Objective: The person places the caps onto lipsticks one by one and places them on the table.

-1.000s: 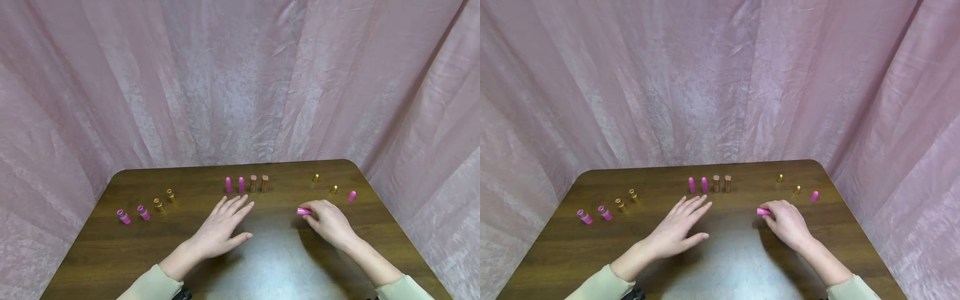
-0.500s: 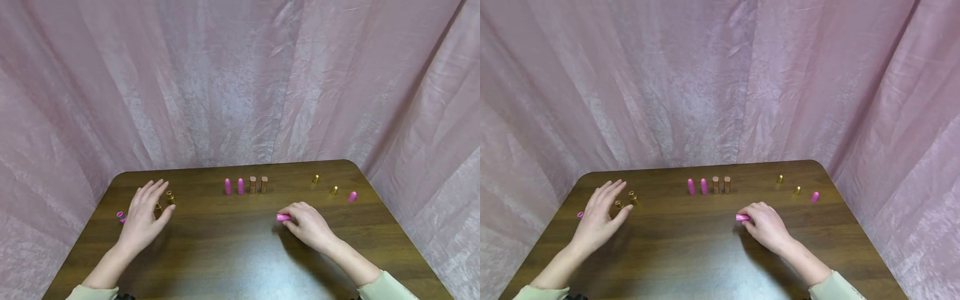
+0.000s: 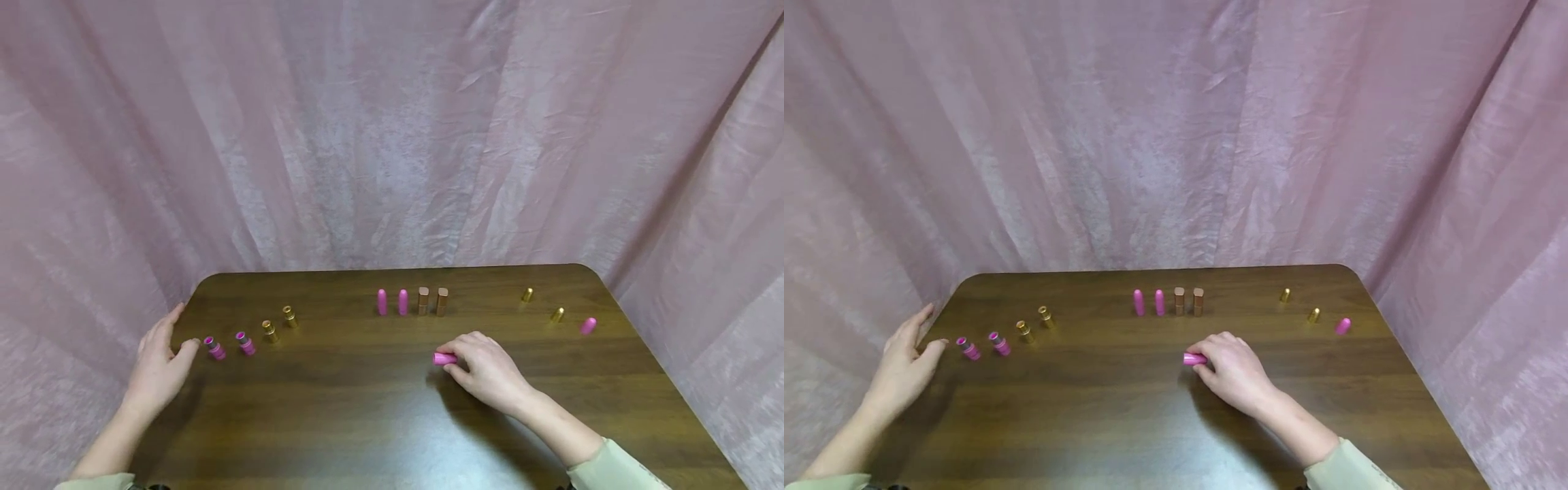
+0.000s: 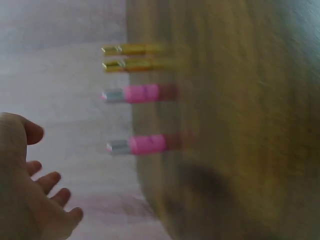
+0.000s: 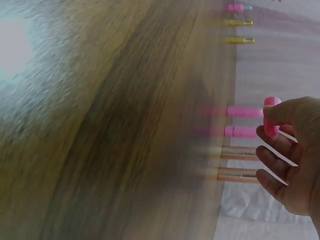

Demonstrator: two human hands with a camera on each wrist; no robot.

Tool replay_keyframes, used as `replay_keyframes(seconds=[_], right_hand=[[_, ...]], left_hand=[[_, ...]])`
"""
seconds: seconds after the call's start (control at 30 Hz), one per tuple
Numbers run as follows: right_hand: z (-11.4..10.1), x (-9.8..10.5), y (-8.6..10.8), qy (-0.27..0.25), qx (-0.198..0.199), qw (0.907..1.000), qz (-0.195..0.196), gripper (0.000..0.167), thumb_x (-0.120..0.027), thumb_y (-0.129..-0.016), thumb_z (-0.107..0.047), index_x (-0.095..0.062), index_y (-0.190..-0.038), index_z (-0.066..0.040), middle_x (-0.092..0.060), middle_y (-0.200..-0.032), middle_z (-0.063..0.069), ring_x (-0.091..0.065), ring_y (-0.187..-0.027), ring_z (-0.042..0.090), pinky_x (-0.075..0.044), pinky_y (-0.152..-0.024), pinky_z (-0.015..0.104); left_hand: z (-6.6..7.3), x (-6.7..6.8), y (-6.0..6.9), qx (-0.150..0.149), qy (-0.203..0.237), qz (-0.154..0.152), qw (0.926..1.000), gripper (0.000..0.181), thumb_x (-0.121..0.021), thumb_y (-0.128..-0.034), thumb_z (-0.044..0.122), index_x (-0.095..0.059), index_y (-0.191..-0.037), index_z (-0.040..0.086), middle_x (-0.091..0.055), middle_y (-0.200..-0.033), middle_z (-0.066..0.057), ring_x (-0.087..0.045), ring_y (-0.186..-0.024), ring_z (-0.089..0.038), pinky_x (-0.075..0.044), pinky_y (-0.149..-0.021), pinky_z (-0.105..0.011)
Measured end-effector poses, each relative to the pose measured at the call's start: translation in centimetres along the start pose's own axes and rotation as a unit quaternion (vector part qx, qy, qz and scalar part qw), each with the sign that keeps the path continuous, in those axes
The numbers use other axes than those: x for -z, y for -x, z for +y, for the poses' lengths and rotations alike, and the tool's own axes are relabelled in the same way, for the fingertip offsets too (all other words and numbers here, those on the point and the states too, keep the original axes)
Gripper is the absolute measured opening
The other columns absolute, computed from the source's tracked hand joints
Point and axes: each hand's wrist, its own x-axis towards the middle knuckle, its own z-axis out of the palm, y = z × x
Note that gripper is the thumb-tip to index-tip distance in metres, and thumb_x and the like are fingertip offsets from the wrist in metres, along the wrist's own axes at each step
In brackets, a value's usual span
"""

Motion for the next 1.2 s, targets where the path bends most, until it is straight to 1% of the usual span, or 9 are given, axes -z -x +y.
replay_keyframes(seconds=[0.1,0.17,0.27,0.33,0.47,0.6,0.67,0.87,1.2], right_hand=[[-0.4,-0.2,-0.3,0.000,0.009,1.0000,-0.004,0.025,-0.084,-0.085,-0.018,-0.077,-0.108,-0.021,-0.072,-0.101,-0.012,-0.063,-0.099,0.013,-0.051,-0.088,0.039],[-0.6,-0.2,-0.4,0.000,0.014,0.9999,-0.007,0.025,-0.084,-0.085,-0.018,-0.077,-0.109,-0.020,-0.072,-0.101,-0.011,-0.063,-0.099,0.014,-0.051,-0.088,0.039],[-0.7,-0.2,-0.5,0.000,0.017,0.9998,-0.007,0.026,-0.084,-0.084,-0.017,-0.077,-0.109,-0.020,-0.072,-0.101,-0.010,-0.063,-0.099,0.014,-0.051,-0.087,0.040],[-0.7,-0.2,-0.4,0.002,0.017,0.9998,-0.007,0.026,-0.085,-0.084,-0.016,-0.077,-0.109,-0.019,-0.072,-0.102,-0.010,-0.064,-0.099,0.015,-0.051,-0.088,0.040],[-0.6,-0.3,-0.2,0.005,0.014,0.9999,-0.006,0.027,-0.085,-0.083,-0.016,-0.077,-0.108,-0.019,-0.073,-0.102,-0.009,-0.064,-0.100,0.015,-0.052,-0.089,0.041],[-0.6,-0.3,0.1,0.010,0.016,0.9998,-0.004,0.027,-0.086,-0.082,-0.016,-0.077,-0.107,-0.018,-0.073,-0.102,-0.008,-0.064,-0.099,0.015,-0.052,-0.087,0.042],[-0.5,-0.3,0.1,0.013,0.017,0.9998,-0.002,0.027,-0.086,-0.082,-0.015,-0.077,-0.107,-0.018,-0.073,-0.101,-0.008,-0.064,-0.099,0.015,-0.052,-0.087,0.042],[-0.5,-0.2,0.2,0.021,0.015,0.9997,-0.001,0.028,-0.087,-0.081,-0.015,-0.077,-0.107,-0.017,-0.073,-0.100,-0.008,-0.064,-0.097,0.015,-0.052,-0.086,0.042],[-0.3,-0.3,0.3,0.024,0.003,0.9997,-0.011,0.026,-0.085,-0.083,-0.017,-0.076,-0.108,-0.017,-0.073,-0.102,-0.007,-0.064,-0.101,0.017,-0.052,-0.089,0.043]], left_hand=[[-1.8,-0.4,0.2,0.040,0.002,-0.035,0.9986,0.071,-0.053,-0.0981,0.012,-0.021,-0.158,-0.008,-0.036,-0.150,-0.039,-0.032,-0.134,-0.061,-0.027,-0.105,-0.073],[-2.7,-0.8,0.3,0.067,-0.002,-0.058,0.9961,0.072,-0.056,-0.0983,0.016,-0.022,-0.154,-0.015,-0.040,-0.144,-0.042,-0.038,-0.130,-0.059,-0.033,-0.101,-0.070],[-3.6,-1.4,0.2,0.109,-0.005,-0.094,0.9895,0.075,-0.059,-0.1008,0.028,-0.025,-0.151,-0.017,-0.042,-0.142,-0.043,-0.037,-0.130,-0.061,-0.035,-0.100,-0.070],[-4.1,-1.8,0.0,0.121,-0.020,-0.099,0.9875,0.076,-0.063,-0.1001,0.034,-0.032,-0.148,-0.016,-0.046,-0.140,-0.041,-0.039,-0.128,-0.060,-0.036,-0.099,-0.069],[-4.7,-2.6,-0.3,0.118,-0.047,-0.097,0.9871,0.078,-0.069,-0.0961,0.042,-0.042,-0.141,-0.015,-0.055,-0.134,-0.037,-0.043,-0.124,-0.060,-0.033,-0.099,-0.068],[-5.2,-3.4,-0.3,0.105,-0.065,-0.086,0.9886,0.074,-0.072,-0.0943,0.041,-0.047,-0.134,-0.016,-0.061,-0.125,-0.036,-0.049,-0.118,-0.057,-0.029,-0.098,-0.065],[-5.3,-3.7,-0.2,0.109,-0.068,-0.083,0.9882,0.072,-0.073,-0.0940,0.040,-0.049,-0.132,-0.016,-0.062,-0.123,-0.035,-0.050,-0.115,-0.056,-0.028,-0.097,-0.064],[-5.5,-4.0,-0.1,0.144,-0.087,-0.084,0.9822,0.069,-0.070,-0.0944,0.047,-0.052,-0.134,-0.008,-0.064,-0.126,-0.028,-0.043,-0.114,-0.060,-0.035,-0.085,-0.069],[-5.8,-4.5,0.0,0.142,-0.096,-0.084,0.9816,0.063,-0.065,-0.0976,0.050,-0.057,-0.129,-0.004,-0.061,-0.129,-0.030,-0.043,-0.114,-0.060,-0.033,-0.083,-0.071]])
